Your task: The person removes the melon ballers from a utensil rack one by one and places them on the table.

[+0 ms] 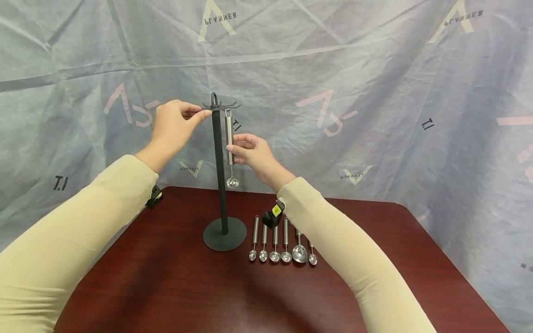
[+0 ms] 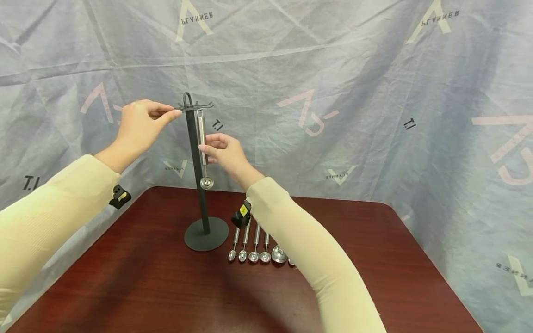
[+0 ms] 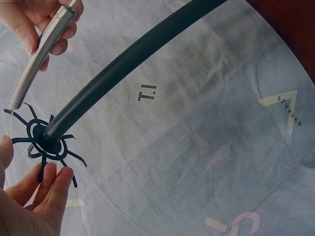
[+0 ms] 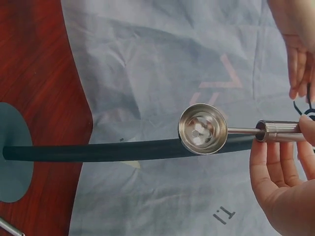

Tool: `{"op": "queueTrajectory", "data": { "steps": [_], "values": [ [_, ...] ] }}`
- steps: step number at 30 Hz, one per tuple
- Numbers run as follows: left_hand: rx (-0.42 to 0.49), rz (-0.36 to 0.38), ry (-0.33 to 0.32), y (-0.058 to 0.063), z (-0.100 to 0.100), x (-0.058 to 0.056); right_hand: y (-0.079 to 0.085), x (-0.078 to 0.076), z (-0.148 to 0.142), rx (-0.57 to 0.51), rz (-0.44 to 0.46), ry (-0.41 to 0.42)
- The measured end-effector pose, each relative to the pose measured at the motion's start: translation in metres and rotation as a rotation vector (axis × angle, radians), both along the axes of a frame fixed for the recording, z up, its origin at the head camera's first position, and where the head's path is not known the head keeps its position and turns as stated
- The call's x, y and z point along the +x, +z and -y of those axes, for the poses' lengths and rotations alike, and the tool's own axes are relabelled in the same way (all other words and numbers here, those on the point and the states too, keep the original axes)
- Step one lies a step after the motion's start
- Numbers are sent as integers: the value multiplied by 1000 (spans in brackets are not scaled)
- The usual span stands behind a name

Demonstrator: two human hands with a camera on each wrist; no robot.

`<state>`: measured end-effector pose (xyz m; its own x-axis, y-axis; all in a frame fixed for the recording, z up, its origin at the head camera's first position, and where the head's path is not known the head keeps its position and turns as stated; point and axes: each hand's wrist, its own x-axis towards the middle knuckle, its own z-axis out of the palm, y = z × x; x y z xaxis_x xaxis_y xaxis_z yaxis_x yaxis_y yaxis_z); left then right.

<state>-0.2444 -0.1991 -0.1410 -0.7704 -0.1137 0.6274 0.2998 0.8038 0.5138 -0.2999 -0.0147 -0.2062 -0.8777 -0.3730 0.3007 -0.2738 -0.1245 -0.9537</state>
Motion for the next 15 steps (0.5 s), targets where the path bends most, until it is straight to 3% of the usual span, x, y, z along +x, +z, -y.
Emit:
{"op": "queueTrajectory", "data": {
  "steps": [15],
  "values": [
    [26,13,-3,-1,-3,7,5,14,-16,-8,-55,15]
  ]
}}
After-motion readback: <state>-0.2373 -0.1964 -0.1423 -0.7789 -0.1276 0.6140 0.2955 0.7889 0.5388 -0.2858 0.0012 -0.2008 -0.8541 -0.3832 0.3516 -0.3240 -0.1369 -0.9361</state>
